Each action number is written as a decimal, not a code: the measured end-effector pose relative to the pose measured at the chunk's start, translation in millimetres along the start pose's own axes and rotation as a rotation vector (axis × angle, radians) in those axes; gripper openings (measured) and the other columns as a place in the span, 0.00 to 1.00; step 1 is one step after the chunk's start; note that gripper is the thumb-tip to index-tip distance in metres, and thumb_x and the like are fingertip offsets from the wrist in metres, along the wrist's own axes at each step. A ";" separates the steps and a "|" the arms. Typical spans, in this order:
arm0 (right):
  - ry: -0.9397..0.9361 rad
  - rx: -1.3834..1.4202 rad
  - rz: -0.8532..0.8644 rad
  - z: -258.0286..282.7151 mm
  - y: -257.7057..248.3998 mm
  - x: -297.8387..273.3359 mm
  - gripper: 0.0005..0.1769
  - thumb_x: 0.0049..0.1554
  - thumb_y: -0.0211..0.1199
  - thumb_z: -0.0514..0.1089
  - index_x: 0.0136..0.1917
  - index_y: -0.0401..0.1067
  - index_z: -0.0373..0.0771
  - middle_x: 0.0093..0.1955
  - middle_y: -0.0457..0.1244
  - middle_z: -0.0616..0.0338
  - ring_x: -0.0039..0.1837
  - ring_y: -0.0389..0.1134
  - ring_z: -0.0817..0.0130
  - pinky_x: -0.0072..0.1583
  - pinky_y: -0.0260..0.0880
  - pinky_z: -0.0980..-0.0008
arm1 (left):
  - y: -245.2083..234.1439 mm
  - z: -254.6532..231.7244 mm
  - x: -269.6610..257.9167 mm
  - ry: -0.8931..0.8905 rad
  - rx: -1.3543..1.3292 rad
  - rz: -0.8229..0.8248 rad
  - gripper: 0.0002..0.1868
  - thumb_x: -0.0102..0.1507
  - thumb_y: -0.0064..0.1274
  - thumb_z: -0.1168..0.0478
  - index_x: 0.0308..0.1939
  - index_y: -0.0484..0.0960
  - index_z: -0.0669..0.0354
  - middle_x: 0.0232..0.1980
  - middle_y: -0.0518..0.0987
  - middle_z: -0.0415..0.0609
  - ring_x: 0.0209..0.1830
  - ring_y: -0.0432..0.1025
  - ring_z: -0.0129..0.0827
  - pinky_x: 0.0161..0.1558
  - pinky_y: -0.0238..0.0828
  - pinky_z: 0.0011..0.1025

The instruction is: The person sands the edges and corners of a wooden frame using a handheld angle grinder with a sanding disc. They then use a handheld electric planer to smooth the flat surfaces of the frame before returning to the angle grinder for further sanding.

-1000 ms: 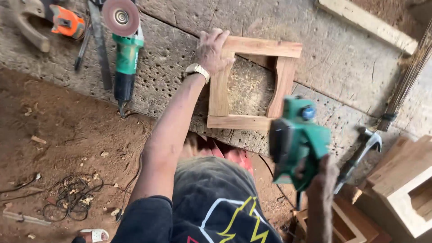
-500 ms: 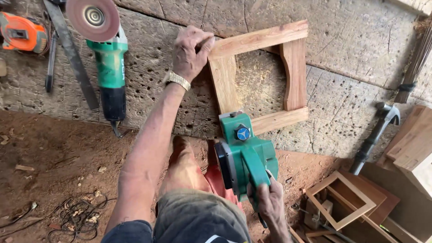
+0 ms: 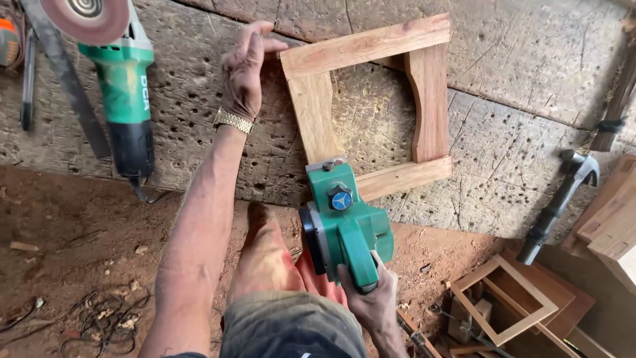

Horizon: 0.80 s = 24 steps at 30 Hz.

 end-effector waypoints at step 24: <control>-0.043 0.005 0.019 41.6 9.6 55.6 0.10 0.51 0.71 0.40 0.43 0.72 0.35 0.31 0.70 0.58 0.33 0.75 0.71 0.36 0.72 0.71 | -4.1 2.0 6.3 -0.141 -0.249 0.026 0.38 0.76 0.23 0.36 0.57 0.79 0.65 0.36 0.86 0.47 0.17 0.61 0.19 0.21 0.55 0.19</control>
Point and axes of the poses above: each hand's wrist, its own x-axis towards the middle knuckle, its own y-axis out of the palm, z = x × y, the point moved 4 cm from there along x, towards the middle knuckle
